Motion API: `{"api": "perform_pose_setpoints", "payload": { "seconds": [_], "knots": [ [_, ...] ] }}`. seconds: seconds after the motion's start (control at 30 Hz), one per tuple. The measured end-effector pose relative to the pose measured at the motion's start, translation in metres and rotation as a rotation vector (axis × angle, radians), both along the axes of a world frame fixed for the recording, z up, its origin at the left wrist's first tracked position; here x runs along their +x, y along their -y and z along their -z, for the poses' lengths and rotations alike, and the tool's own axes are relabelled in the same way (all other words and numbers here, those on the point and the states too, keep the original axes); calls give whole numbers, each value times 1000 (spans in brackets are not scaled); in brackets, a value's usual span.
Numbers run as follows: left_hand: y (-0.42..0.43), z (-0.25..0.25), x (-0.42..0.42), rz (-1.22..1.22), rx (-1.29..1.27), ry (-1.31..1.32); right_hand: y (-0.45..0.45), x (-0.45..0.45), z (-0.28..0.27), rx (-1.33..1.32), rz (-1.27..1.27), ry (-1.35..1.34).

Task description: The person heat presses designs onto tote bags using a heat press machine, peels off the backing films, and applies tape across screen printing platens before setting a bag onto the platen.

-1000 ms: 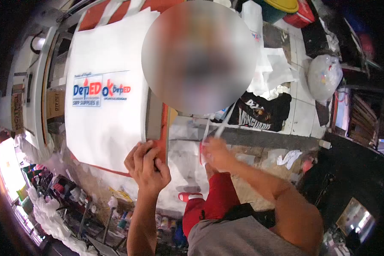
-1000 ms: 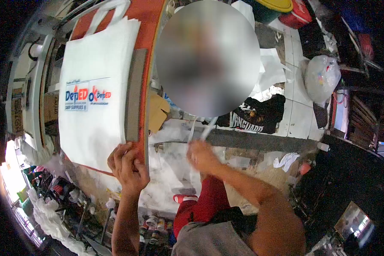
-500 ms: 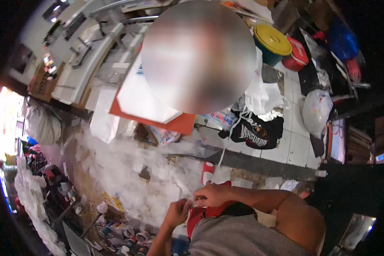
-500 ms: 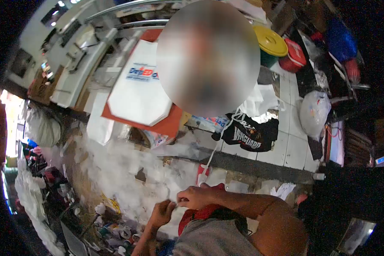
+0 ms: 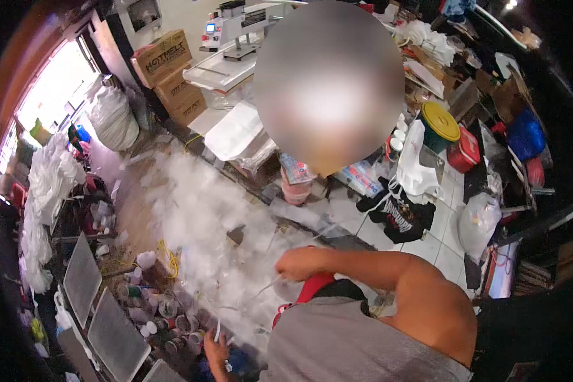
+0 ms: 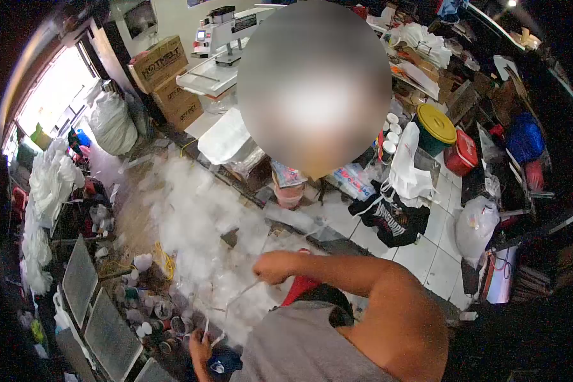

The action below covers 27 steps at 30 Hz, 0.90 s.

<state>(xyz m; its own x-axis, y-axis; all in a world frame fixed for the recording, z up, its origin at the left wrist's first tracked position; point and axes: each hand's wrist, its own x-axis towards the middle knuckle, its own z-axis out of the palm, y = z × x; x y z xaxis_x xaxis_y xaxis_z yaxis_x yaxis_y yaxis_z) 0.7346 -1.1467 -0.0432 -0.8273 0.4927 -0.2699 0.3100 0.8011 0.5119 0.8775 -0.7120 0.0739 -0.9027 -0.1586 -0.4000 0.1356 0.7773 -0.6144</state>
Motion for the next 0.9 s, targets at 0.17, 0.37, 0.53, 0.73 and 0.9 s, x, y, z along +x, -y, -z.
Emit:
{"api": "perform_pose_setpoints", "payload": {
  "seconds": [0.17,0.37,0.53,0.73,0.9],
  "knots": [
    [-80,-113,57,14,657,382,142,-65,-27,-117,-301,-165],
    [32,-59,58,-333,716,28,143,-116,-14,1,-439,-101],
    [115,-43,72,-616,438,89,110,-164,-13,-5,-490,-21],
    [136,-50,111,-1078,307,137,109,-294,11,-91,-556,-229],
    [127,-47,130,-1309,274,38,188,-388,1,-116,-669,-102]
  ]
}}
